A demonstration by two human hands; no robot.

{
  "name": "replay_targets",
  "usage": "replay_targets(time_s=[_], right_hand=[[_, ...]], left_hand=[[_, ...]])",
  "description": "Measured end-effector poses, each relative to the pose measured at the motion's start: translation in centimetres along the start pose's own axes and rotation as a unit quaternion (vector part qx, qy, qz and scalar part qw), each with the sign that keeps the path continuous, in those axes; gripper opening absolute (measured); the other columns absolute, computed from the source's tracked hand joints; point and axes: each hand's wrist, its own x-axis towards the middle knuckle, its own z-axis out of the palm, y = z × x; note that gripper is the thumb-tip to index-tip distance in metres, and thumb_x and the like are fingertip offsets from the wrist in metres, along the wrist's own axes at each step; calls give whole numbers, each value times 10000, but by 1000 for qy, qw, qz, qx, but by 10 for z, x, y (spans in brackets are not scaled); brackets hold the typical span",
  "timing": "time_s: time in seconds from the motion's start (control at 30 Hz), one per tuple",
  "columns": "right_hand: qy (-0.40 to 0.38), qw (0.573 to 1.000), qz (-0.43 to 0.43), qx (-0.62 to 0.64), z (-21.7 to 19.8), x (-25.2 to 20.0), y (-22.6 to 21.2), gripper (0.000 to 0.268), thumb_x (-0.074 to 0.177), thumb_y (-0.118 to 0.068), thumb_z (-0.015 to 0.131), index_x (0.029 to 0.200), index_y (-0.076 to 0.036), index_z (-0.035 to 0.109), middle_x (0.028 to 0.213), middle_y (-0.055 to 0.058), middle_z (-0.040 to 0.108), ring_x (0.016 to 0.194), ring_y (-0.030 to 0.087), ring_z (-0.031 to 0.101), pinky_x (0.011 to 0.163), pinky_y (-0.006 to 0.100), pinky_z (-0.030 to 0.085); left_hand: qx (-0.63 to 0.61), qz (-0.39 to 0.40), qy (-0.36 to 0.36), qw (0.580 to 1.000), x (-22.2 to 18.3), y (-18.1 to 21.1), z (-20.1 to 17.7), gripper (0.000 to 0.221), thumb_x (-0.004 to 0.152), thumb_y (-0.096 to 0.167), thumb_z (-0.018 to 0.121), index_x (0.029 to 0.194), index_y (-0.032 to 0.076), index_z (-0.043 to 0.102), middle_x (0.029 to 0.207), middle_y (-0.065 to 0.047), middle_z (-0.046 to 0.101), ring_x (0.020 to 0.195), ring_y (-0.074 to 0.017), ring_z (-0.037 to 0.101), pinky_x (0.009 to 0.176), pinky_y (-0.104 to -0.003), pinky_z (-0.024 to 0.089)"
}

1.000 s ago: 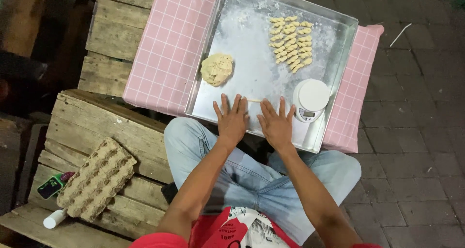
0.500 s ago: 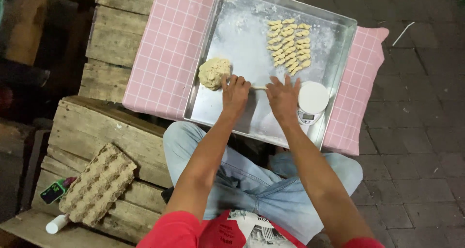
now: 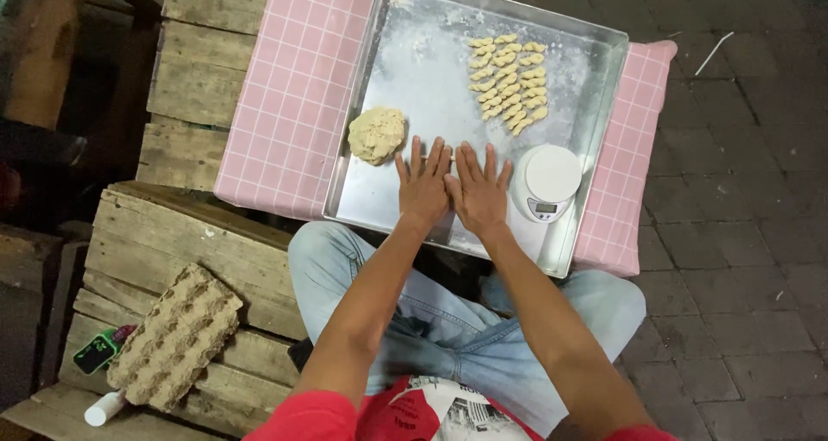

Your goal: Shaping small pieces of dough into twists and placing them on a metal tray

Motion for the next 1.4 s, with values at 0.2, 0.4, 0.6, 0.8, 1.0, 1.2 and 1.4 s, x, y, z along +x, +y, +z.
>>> replay_targets(time_s=[0.2, 0.4, 0.6, 0.8, 1.0, 1.2, 1.4], right_hand=[[30, 999, -7, -10, 12, -27, 5, 652, 1118, -576, 205, 1680, -247, 179, 1735, -33, 161, 1579, 409, 56, 1229, 699, -4], [59, 997, -21, -43, 22, -44, 13, 648, 1126, -575, 196, 1669, -227, 260, 1721, -29, 233, 1579, 408, 97, 1228, 696, -22], [204, 974, -63, -73, 28, -52, 15, 527, 1103, -479, 468, 1572, -241, 487, 1634, -63, 440, 1575, 349, 209, 1267, 587, -30], [322, 945, -60, 1, 39, -26, 16, 571, 930, -285, 807, 1467, -215, 625, 1515, -5, 582, 1508, 317, 369, 1271, 509, 126], [314, 945, -78, -55, 21, 13, 28, 143, 903, -277, 822, 1042, -292, 792, 1338, -89, 702, 1387, 286, 517, 1161, 563, 308], [255, 966, -44, -25, 15, 42, 44, 293, 1013, -361, 693, 1278, -249, 747, 1405, -36, 670, 1400, 359, 502, 1152, 601, 305], [141, 989, -52, -6, 24, 37, 17, 547, 1169, -434, 268, 1626, -166, 403, 1694, 14, 337, 1572, 412, 151, 1226, 634, 15]], left_hand=[[-1, -17, 5, 1000, -21, -6, 11, 668, 1069, 400, 365, 1675, 255, 122, 1751, 47, 5, 1572, -407, -119, 1219, -667, -106], [-8, -26, -20, 999, -43, -12, 0, 633, 1085, 472, 277, 1671, 268, 155, 1744, 75, 42, 1581, -383, -111, 1208, -663, -125], [-49, 33, 164, 985, -54, -23, 8, 544, 1063, 342, 505, 1575, 169, 436, 1564, -78, 518, 1533, -418, 283, 1168, -711, -16], [2, 77, 338, 938, -25, -35, 25, 407, 950, 186, 718, 1350, 185, 642, 1180, -24, 727, 1191, -238, 603, 1063, -562, 262], [-30, 100, 322, 941, 6, -35, 3, 22, 935, 172, 701, 946, 174, 719, 917, -15, 606, 997, -210, 581, 1019, -515, 326], [-19, 58, 190, 980, 40, -25, -2, 250, 959, 95, 656, 1204, 143, 640, 1134, -43, 551, 1196, -254, 472, 1113, -588, 288], [46, 29, -37, 998, 26, 5, -24, 782, 1056, 254, 522, 1668, 89, 64, 1748, -97, -30, 1565, -398, -157, 1245, -612, -40]])
